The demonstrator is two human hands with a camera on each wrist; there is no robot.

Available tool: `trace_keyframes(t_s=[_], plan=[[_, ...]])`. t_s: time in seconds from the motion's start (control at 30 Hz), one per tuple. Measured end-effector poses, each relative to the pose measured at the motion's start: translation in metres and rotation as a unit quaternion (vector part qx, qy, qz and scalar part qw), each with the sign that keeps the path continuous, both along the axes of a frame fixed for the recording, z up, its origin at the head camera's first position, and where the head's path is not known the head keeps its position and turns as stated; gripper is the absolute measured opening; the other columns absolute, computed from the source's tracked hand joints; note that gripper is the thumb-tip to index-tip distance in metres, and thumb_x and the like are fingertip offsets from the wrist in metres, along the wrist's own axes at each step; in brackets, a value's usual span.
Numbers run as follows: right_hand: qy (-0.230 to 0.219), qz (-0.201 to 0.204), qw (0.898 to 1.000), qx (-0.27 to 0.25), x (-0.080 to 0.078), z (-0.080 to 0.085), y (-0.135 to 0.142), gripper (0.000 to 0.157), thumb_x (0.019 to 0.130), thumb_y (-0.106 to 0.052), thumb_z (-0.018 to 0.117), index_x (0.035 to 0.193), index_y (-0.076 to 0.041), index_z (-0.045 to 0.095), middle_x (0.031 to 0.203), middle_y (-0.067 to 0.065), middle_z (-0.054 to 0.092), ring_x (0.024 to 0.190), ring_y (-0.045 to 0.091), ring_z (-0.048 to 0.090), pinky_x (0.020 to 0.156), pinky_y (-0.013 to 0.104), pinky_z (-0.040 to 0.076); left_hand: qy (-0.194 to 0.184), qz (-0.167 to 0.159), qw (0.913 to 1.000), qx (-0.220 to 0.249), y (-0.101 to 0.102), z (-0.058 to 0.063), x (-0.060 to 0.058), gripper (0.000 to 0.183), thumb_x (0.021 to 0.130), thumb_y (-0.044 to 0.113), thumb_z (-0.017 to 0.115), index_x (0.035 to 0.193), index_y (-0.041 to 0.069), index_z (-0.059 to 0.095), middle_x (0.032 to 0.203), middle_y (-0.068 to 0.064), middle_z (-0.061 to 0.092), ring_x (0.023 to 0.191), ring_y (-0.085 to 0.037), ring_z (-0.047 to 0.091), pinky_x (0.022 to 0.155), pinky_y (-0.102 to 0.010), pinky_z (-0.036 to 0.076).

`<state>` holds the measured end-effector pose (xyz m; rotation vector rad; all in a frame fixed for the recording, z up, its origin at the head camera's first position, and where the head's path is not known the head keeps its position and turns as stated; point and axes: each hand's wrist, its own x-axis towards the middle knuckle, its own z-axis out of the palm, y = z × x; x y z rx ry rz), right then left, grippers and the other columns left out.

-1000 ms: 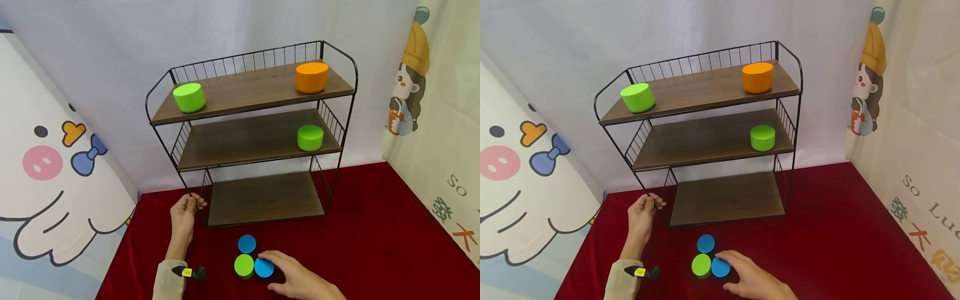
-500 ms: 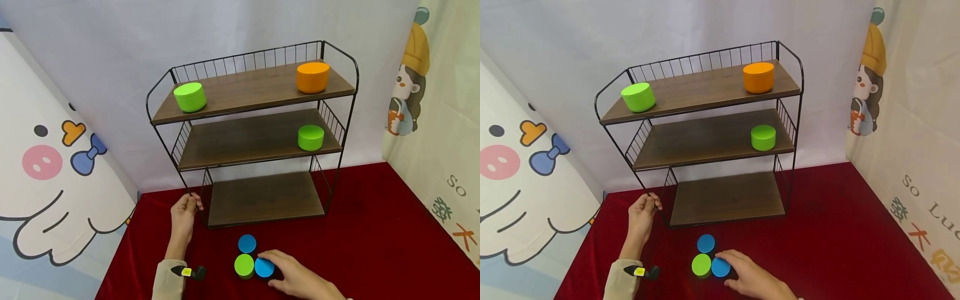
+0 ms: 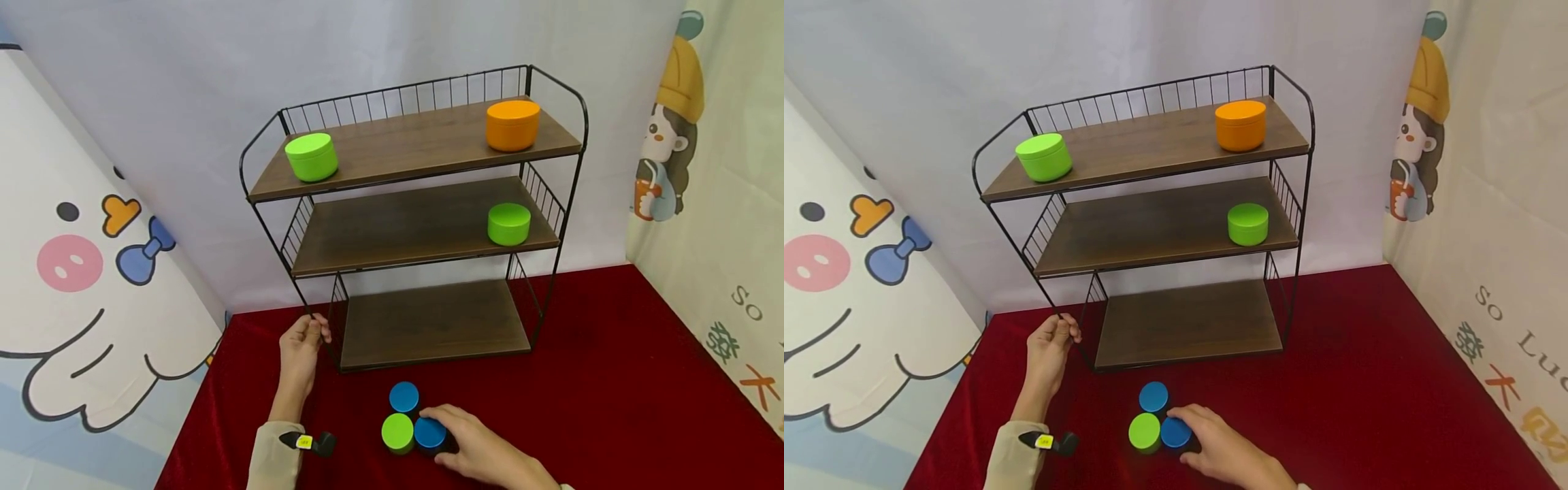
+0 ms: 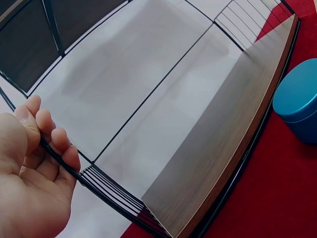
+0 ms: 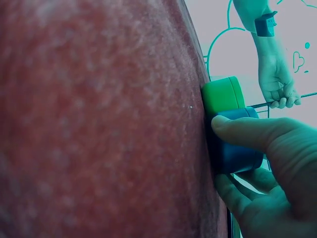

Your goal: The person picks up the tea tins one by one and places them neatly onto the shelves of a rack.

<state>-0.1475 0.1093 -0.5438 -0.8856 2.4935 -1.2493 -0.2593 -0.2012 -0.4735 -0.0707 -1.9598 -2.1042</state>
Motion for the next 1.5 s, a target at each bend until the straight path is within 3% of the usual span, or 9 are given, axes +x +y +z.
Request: trace_keyframes(t_s=[0.37,0.6,0.87,1.07,1.5], plan=[[-0.009,0.005,1.000,0.007,-0.004,0.005,-0.001,0.059,0.090,-0.011,0.081,0.143,-0.010,0.055,0.136,0.005,0.060,0.125,0.021,0.061,0.102,0.037,0.056,0.007,-0.002,1.0000,0.002,-0.001,-0.001,-0.001,0.023,0.108,0.012,0.049,0.097,-0.004,0.061,0.081,-0.001,0.060,0.077,-0.011,0.058,0.073,-0.021,0.054],[-0.015,0.000,1.000,0.000,-0.006,0.011,0.001,0.058,0.089,-0.015,0.082,0.141,-0.009,0.057,0.132,0.003,0.061,0.119,0.016,0.061,0.098,0.032,0.056,0.007,-0.002,1.0000,0.000,0.000,-0.001,-0.001,0.032,0.108,0.011,0.048,0.106,-0.020,0.052,0.081,0.001,0.060,0.077,-0.010,0.058,0.073,-0.021,0.053],[0.015,-0.005,1.000,-0.024,-0.011,0.021,0.004,0.059,0.088,-0.014,0.083,0.140,-0.007,0.057,0.131,0.002,0.061,0.118,0.015,0.062,0.098,0.028,0.055,0.003,-0.004,1.0000,0.000,-0.001,0.000,-0.001,0.027,0.109,0.011,0.047,0.102,-0.014,0.056,0.082,0.000,0.060,0.078,-0.011,0.058,0.074,-0.021,0.053],[0.041,-0.015,0.999,-0.022,-0.014,0.028,0.005,0.060,0.089,-0.018,0.083,0.141,-0.005,0.056,0.134,0.006,0.061,0.120,0.023,0.063,0.099,0.034,0.057,0.006,-0.003,1.0000,0.006,0.000,0.000,0.000,0.022,0.108,0.010,0.048,0.096,-0.003,0.061,0.081,-0.001,0.060,0.077,-0.012,0.058,0.073,-0.022,0.053],[0.061,-0.024,0.997,-0.027,-0.015,0.033,0.005,0.061,0.089,-0.021,0.083,0.141,-0.005,0.056,0.134,0.006,0.061,0.120,0.025,0.064,0.099,0.037,0.057,0.005,-0.004,1.0000,0.004,0.000,0.000,0.000,0.025,0.108,0.010,0.048,0.101,-0.012,0.057,0.082,-0.002,0.059,0.078,-0.012,0.058,0.073,-0.021,0.053]])
